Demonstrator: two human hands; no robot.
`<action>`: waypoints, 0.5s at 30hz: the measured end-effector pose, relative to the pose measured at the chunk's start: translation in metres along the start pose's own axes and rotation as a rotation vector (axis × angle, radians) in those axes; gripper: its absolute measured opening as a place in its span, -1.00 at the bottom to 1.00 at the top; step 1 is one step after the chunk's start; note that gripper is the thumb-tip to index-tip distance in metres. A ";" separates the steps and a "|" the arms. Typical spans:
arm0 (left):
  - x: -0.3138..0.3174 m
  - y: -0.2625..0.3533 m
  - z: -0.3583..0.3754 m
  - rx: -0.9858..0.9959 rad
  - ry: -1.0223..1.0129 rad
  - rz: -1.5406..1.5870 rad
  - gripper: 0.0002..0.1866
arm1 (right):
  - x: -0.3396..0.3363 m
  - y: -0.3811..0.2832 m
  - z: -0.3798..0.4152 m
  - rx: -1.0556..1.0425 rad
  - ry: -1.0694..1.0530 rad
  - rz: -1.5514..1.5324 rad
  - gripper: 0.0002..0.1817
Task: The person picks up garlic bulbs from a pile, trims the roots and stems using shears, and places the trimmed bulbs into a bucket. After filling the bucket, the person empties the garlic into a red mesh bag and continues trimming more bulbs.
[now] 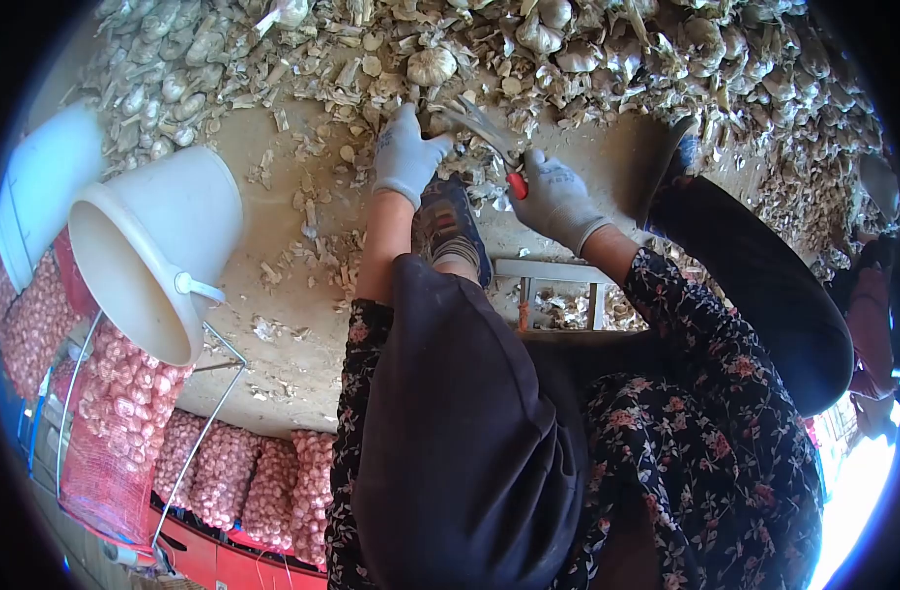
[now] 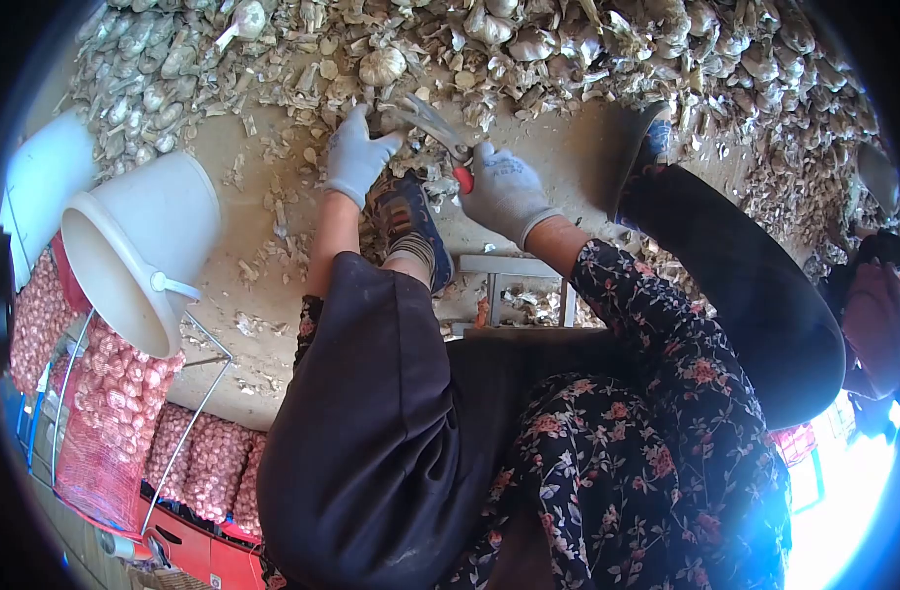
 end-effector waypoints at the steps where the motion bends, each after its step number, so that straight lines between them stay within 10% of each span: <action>1: 0.002 -0.004 0.003 -0.003 0.000 -0.006 -0.30 | -0.005 -0.003 0.000 -0.004 -0.003 -0.005 -0.54; 8: -0.010 0.013 0.013 -0.102 0.105 0.110 -0.29 | -0.051 -0.030 -0.012 -0.178 0.260 0.615 -0.59; 15: 0.001 0.010 0.017 -0.054 0.291 -0.044 -0.36 | -0.062 -0.008 -0.022 -0.138 -0.023 0.224 -0.68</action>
Point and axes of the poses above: each hand's wrist, its own z-axis away from the middle knuckle, its own x-axis out of the palm, y = z × x, the point moved 2 cm from there along -z, towards the middle knuckle, and after that the axes turned 15 degrees about x, right-handed, at the moved point
